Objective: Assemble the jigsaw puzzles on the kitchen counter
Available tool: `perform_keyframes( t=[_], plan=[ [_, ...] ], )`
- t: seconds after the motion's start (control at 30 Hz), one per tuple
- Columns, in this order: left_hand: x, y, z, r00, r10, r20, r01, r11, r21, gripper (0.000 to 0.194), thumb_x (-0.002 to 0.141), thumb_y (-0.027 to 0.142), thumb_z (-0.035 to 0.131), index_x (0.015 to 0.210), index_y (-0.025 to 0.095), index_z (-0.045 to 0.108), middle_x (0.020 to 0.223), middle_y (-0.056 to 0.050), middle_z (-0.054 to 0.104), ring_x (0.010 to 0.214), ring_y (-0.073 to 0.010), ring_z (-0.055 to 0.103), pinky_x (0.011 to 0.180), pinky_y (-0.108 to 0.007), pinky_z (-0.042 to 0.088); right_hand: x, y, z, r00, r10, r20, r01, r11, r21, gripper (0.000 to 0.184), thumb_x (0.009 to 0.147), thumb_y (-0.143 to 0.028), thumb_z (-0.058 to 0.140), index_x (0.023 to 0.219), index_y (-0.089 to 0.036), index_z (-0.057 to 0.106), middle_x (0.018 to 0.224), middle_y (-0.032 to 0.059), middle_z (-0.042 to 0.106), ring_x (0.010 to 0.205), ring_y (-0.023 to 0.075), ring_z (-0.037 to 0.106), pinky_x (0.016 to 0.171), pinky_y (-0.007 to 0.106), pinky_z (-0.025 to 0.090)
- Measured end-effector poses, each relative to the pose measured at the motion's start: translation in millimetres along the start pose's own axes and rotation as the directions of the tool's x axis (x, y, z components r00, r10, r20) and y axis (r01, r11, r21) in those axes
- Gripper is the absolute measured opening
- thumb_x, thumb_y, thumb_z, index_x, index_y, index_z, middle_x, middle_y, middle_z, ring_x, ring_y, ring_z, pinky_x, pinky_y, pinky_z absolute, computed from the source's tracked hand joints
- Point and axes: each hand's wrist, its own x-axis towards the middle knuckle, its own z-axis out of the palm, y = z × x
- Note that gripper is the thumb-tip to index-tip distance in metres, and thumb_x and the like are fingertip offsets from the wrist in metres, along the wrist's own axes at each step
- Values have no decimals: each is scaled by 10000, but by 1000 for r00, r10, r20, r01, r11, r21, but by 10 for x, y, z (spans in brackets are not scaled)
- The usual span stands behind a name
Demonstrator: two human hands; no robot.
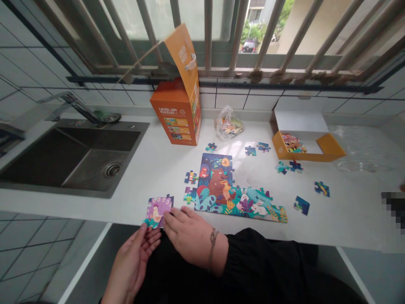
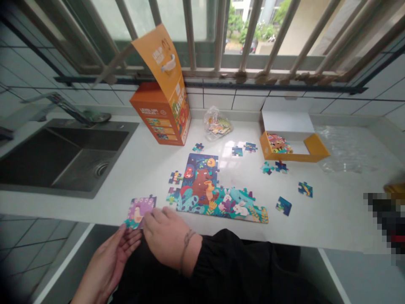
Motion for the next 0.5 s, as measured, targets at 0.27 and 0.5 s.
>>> perform_keyframes(
  t=[0.27, 0.5],
  plan=[
    [12, 2, -8, 998, -63, 7, 63, 998, 6, 260, 834, 189, 865, 1072, 137, 774, 919, -97, 833, 718, -199, 795, 648, -270, 678, -78, 42, -35, 997, -75, 8, 74, 994, 77, 288, 1149, -267, 466, 1249, -128, 698, 1436, 129, 681, 1307, 265, 563, 1095, 423, 503],
    [-15, 19, 32, 995, -99, 33, 95, 990, 107, 347, 692, 298, 989, 941, 155, 794, 872, -55, 815, 683, -180, 756, 604, -242, 655, -124, 162, -63, 987, -155, 34, 149, 978, 145, 175, 1117, -252, 565, 1181, -201, 720, 1343, 101, 732, 1232, 223, 609, 1070, 375, 501]
  ],
)
